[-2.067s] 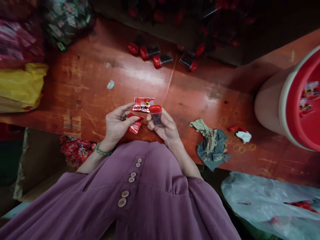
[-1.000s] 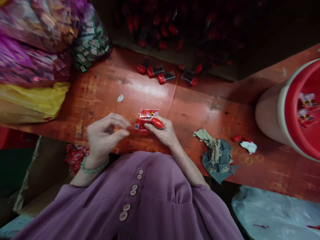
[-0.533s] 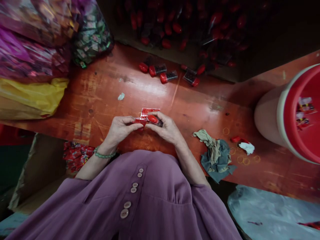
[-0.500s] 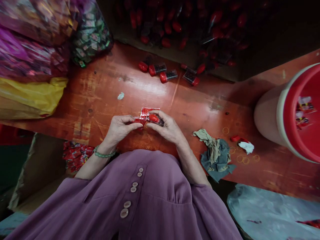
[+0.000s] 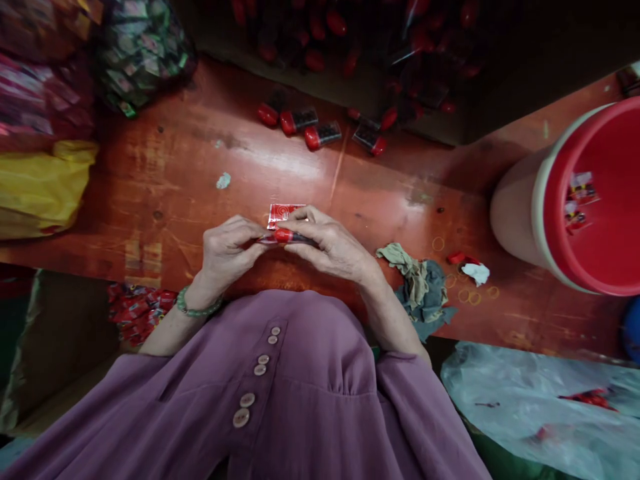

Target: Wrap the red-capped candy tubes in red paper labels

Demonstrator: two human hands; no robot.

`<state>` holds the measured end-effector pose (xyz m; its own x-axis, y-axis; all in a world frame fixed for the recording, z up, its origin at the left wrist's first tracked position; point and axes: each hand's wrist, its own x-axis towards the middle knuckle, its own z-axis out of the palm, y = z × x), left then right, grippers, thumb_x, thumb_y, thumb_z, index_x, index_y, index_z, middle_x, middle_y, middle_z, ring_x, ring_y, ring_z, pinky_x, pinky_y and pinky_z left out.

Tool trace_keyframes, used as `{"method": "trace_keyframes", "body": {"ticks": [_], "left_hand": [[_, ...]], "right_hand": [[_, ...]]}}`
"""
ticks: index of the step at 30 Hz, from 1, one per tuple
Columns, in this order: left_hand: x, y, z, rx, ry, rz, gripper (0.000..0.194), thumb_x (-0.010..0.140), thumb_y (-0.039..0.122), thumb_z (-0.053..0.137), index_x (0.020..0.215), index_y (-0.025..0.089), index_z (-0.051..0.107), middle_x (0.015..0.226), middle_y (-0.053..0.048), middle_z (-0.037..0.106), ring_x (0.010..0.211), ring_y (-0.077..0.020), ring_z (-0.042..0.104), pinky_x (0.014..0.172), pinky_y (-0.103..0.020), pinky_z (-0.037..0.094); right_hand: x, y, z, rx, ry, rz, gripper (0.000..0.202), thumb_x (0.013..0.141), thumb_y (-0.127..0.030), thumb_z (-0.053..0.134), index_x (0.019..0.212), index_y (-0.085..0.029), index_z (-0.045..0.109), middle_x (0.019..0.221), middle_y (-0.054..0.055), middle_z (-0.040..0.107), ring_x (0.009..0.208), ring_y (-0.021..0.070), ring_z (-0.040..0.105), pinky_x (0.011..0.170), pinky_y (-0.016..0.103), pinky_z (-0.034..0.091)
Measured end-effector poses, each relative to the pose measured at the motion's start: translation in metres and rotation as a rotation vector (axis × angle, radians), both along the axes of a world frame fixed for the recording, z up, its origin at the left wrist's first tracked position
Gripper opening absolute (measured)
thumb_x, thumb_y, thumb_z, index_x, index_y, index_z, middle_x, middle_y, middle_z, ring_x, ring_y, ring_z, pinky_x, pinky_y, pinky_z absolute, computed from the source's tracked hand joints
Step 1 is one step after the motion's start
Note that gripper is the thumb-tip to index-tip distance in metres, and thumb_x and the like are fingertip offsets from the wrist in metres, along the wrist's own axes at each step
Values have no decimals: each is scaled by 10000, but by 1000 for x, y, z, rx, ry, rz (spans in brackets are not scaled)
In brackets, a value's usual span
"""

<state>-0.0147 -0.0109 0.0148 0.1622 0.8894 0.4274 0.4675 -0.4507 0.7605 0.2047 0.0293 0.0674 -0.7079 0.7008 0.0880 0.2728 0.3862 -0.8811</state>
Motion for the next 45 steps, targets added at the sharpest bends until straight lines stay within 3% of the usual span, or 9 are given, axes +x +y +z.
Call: {"method": "trace_keyframes", "body": {"ticks": [4,8,13,21,26,31,38,42,45], "left_hand": [[1,-2,-5,-66,-60,-54,71,845,247,715,832,188,752,695,2,727,605,-103,609,613,-227,477],[2,-4,-9,-203,-74,-112,68,826,265,743,829,199,759,704,3,728,620,-109,616,606,-230,469],[3,-3,-11,-251,-41,-187,74,830,271,739,814,203,763,730,-1,739,647,-113,627,630,-239,475],[3,-1,-11,-364,-9,-216,116,821,296,735,862,195,775,764,-31,743,670,-140,645,648,-258,485],[3,-2,-3,-539,-95,-243,259,815,359,727,1017,203,772,901,-48,774,741,-159,681,680,-253,484],[6,-2,-1,-662,-134,-287,228,841,365,664,848,164,773,648,4,674,551,-106,530,533,-227,369],[7,5,-4,-868,-275,-421,253,811,387,660,712,162,721,558,30,565,505,-88,426,484,-219,302],[14,11,-2,-911,-395,-453,262,791,415,693,707,169,723,614,11,623,564,-102,503,535,-220,384],[15,15,-5,-999,-475,-505,305,774,476,727,732,175,746,676,-26,696,611,-129,594,605,-249,472]], "right_hand": [[3,7,3,-22,-122,96,346,977,-337,547,1308,-289,633,1115,77,643,1011,198,613,900,370,521],[5,12,6,-59,-249,183,342,973,-292,537,1299,-275,640,1131,77,652,996,204,629,902,377,515],[3,18,6,-107,-408,294,311,944,-233,549,1228,-224,675,1153,94,661,1000,218,638,880,371,510],[-3,24,0,-117,-429,320,235,904,-216,579,1108,-230,694,1114,63,700,965,211,641,831,334,483],[-6,21,1,-152,-467,281,172,896,-216,591,1047,-183,665,995,64,716,844,186,636,735,300,450],[-1,16,-5,-203,-353,207,159,892,-257,628,1015,-160,659,946,58,713,801,162,619,721,282,439],[3,7,-16,-388,-143,83,222,868,-368,688,951,-162,677,832,11,691,732,123,591,674,246,454],[3,-3,-22,-608,0,-66,277,814,-379,743,1004,-194,663,892,-2,689,665,99,586,568,216,473],[3,-10,-24,-817,88,-143,288,809,-377,746,1023,-216,641,811,-26,699,552,78,565,476,195,457]]}}
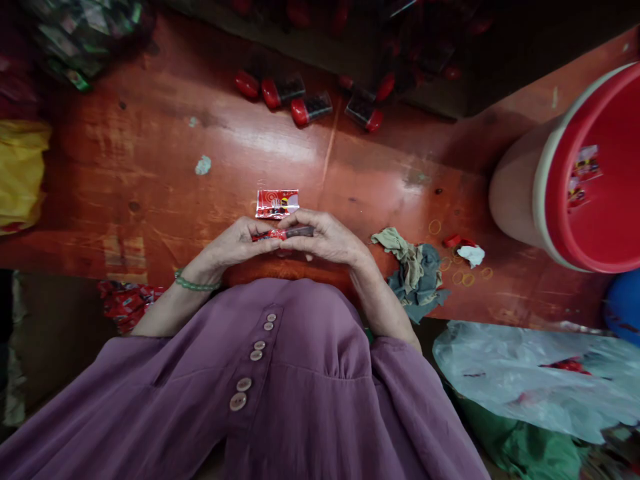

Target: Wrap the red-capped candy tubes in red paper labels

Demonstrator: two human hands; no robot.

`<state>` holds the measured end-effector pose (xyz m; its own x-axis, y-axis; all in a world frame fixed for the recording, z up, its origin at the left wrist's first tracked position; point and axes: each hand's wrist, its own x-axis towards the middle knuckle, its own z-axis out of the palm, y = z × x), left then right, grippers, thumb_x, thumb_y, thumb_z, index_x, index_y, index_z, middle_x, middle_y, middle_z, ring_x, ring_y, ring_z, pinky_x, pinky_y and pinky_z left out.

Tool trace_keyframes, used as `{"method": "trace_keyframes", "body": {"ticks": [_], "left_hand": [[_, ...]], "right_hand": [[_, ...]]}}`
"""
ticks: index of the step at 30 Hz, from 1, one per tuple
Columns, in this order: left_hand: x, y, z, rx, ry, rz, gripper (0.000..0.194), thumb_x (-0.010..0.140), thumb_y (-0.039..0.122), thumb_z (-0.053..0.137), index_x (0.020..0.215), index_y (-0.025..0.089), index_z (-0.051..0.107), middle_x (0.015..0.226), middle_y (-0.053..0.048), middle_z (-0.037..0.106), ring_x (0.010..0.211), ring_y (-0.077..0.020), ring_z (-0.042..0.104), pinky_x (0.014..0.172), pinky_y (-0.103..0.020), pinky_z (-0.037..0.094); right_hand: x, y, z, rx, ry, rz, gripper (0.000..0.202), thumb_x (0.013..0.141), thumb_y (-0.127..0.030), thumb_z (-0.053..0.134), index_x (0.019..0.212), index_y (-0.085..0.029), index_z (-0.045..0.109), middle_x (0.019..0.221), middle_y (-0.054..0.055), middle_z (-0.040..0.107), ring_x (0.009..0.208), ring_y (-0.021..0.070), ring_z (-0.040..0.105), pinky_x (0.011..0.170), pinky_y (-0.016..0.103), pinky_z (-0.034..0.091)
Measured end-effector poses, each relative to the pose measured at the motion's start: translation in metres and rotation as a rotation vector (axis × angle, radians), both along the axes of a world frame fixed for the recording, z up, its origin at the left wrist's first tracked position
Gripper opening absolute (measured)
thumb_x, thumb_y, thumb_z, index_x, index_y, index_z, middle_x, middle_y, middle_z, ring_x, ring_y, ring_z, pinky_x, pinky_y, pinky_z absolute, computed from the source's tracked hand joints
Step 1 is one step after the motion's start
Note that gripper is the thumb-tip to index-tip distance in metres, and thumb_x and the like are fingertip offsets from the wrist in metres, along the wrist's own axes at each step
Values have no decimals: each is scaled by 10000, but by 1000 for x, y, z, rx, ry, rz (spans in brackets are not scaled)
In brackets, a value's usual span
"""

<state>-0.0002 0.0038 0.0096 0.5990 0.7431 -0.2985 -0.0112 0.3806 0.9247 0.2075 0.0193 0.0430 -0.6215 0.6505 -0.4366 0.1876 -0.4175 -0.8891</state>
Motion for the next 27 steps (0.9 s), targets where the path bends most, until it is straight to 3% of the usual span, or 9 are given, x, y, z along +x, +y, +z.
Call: {"method": "trace_keyframes", "body": {"ticks": [3,8,15,20,24,27], "left_hand": [[-4,1,-5,-95,-41,17,337,740,509,769,797,177,772,727,-57,741,628,-147,651,617,-261,516],[-3,-10,-8,-298,-226,244,426,570,489,895,837,178,779,789,-88,774,699,-190,730,656,-276,589],[19,-24,-6,-424,-185,570,378,550,440,910,751,165,747,664,-23,746,525,-99,665,524,-184,534],[17,-25,-8,-381,-116,602,387,576,483,883,707,153,731,592,-17,716,486,-91,632,489,-189,500],[18,-27,-12,-355,-127,561,419,600,502,869,765,143,728,649,-29,733,545,-106,665,535,-210,525],[20,-27,-14,-359,-121,565,421,608,501,864,775,142,721,660,-26,730,556,-108,668,549,-220,529]], "right_hand": [[0,-4,-2,-49,31,-76,272,794,-372,765,968,-200,646,711,-43,683,488,57,540,463,184,452],[0,-5,-9,-19,53,-302,313,785,-435,768,936,-193,641,651,-65,642,420,33,498,409,168,388],[-13,-13,-24,17,105,-362,359,816,-492,730,994,-202,618,713,-63,614,425,19,475,400,160,360],[-5,-21,-23,49,77,-296,450,829,-472,725,1188,-235,590,1101,22,649,631,52,575,571,203,505],[0,-27,-22,143,-17,-271,395,870,-458,677,1170,-208,615,917,0,661,604,67,541,594,224,504],[-7,-34,-22,313,-145,-320,383,903,-462,623,1202,-223,615,1003,30,672,653,92,574,654,267,541]]}}
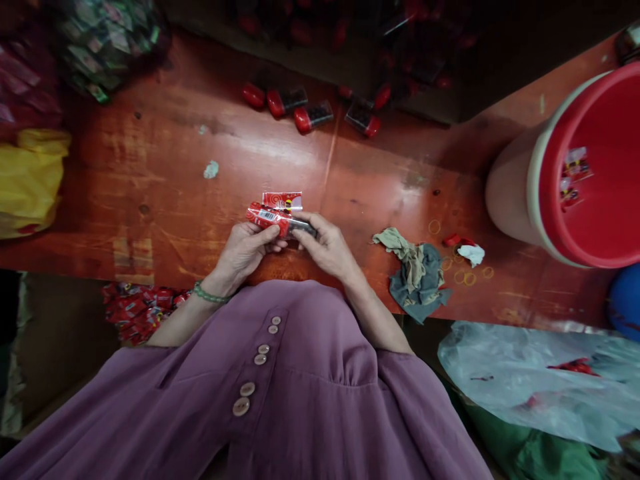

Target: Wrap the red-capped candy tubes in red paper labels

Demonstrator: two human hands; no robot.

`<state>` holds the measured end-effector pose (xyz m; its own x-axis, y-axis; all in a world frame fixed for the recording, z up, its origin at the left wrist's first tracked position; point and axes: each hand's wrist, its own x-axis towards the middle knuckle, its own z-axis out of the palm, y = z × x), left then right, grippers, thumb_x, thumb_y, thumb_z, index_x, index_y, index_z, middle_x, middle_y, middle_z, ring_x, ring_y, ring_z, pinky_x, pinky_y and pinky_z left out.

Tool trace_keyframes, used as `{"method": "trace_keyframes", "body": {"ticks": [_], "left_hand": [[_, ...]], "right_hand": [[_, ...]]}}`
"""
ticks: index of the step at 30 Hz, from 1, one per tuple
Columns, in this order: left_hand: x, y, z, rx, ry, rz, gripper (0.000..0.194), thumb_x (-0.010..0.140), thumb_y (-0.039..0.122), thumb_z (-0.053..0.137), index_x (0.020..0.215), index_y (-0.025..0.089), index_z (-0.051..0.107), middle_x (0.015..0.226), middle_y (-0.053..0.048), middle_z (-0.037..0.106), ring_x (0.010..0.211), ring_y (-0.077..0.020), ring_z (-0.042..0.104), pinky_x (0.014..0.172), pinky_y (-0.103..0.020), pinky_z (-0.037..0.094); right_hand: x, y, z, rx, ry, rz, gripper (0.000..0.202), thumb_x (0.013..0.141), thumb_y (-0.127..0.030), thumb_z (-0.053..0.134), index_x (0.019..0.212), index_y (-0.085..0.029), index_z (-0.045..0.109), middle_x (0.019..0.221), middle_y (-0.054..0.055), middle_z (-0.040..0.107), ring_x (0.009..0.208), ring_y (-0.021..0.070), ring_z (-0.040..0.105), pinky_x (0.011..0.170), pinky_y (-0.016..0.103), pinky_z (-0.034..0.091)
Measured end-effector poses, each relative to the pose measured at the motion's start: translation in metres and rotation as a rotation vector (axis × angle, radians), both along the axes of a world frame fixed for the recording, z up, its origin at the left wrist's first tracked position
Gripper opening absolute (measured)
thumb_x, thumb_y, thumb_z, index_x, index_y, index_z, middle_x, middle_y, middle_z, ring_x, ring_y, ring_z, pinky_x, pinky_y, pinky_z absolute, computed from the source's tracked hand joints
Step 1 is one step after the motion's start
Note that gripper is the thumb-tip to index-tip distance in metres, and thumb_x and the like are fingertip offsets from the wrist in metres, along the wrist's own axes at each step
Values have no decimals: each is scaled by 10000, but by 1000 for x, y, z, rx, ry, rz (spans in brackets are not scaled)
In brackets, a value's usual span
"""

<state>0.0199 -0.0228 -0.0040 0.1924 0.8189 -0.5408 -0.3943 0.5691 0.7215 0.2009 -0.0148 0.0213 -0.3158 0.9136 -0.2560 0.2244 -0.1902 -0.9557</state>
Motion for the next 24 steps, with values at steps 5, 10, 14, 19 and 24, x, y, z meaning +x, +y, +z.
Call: {"method": "trace_keyframes", "body": {"ticks": [5,10,14,19,24], "left_hand": [[1,5,1,20,11,-3,419,609,502,863,777,147,717,648,-17,720,546,-108,659,530,-219,518],[-2,9,0,62,44,62,425,595,532,863,736,166,702,638,-6,708,527,-104,626,539,-235,514],[-1,7,0,109,16,181,411,650,550,824,724,172,681,707,-10,723,630,-125,659,641,-272,537],[-2,10,0,99,-31,289,357,625,478,859,684,172,685,667,5,706,649,-132,652,664,-278,519],[1,13,4,82,-130,400,357,539,419,922,667,163,708,691,11,716,649,-111,644,717,-265,522]], "right_hand": [[-15,-9,-6,130,-84,-80,430,934,-468,567,1302,-246,568,1128,73,654,725,131,624,739,334,582],[-25,-7,-10,6,34,-62,518,942,-514,534,1388,-257,472,809,2,634,693,147,626,721,330,585],[-32,-4,-7,1,94,-38,537,935,-545,535,1379,-254,457,877,11,646,724,144,648,768,336,587],[-29,0,-11,-57,159,-33,534,912,-548,579,1341,-243,484,888,15,677,759,143,675,769,320,589],[-25,3,-16,-141,289,-122,405,839,-498,704,1121,-225,603,723,-36,685,627,104,664,665,255,576]]}}
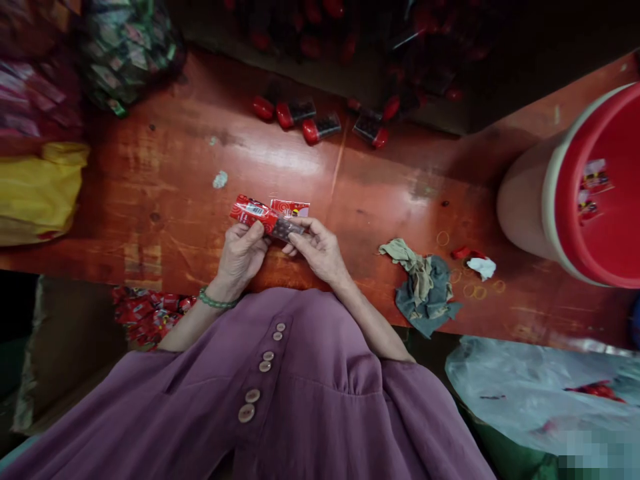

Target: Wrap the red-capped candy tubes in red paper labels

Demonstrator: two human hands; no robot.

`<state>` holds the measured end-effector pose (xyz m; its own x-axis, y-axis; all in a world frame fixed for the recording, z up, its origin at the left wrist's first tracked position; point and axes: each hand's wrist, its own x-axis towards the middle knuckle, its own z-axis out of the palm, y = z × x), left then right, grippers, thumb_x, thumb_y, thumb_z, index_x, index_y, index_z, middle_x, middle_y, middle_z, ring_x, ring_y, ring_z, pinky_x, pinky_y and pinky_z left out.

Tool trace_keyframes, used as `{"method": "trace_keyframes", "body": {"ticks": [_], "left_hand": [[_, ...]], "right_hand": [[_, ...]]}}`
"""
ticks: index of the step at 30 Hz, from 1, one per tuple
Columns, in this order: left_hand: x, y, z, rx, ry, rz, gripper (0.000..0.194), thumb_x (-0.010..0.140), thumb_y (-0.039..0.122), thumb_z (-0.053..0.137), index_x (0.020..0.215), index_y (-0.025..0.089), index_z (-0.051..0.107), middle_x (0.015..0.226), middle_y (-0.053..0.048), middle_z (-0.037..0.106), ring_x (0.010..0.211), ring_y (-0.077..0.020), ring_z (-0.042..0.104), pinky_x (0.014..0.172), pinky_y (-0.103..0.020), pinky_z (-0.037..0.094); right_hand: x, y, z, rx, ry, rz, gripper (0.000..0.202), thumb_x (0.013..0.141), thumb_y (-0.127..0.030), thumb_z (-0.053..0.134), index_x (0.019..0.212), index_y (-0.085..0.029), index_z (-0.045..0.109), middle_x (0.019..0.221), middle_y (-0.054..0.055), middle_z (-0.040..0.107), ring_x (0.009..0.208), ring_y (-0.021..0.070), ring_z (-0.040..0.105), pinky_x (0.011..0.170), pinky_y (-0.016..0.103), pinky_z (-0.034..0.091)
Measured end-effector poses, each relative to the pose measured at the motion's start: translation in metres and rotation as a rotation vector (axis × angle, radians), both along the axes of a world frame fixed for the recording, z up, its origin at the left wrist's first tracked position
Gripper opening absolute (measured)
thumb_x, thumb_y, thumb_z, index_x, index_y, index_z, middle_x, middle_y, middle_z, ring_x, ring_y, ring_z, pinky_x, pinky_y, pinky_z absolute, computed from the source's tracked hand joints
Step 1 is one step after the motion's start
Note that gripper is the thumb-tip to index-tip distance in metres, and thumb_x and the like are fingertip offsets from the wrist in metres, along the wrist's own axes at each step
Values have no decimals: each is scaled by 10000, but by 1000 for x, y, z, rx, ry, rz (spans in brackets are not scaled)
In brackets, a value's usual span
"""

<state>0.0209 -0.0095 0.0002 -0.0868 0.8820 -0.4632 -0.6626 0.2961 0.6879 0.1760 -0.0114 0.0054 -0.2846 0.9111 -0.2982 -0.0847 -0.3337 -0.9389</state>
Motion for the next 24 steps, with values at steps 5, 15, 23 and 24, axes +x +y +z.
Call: {"method": "trace_keyframes", "body": {"ticks": [5,15,23,24], "left_hand": [[12,2,6,26,-55,-5,316,601,401,897,761,172,750,694,7,707,617,-95,623,626,-232,507],[6,-7,8,-8,-105,-170,303,635,375,882,706,128,722,621,9,644,538,-62,532,530,-191,449],[-9,-22,15,25,-86,-327,370,645,433,857,876,158,769,974,-76,750,892,-194,681,844,-314,537],[-14,-25,17,20,-74,-350,400,647,445,852,918,162,771,1008,-82,751,931,-212,685,886,-336,533]], "right_hand": [[-12,-1,1,-10,62,-73,372,784,-432,775,1070,-241,634,873,-22,722,667,90,691,668,234,591],[-26,3,1,-38,170,-159,431,672,-383,862,883,-236,515,1052,-23,661,583,51,656,562,213,593],[-26,-1,-6,-73,106,59,544,617,-490,872,683,-234,397,611,-83,536,465,84,528,466,240,485],[-27,-2,-7,-48,80,107,551,622,-517,861,659,-230,393,600,-78,520,476,85,510,472,240,464]]}}
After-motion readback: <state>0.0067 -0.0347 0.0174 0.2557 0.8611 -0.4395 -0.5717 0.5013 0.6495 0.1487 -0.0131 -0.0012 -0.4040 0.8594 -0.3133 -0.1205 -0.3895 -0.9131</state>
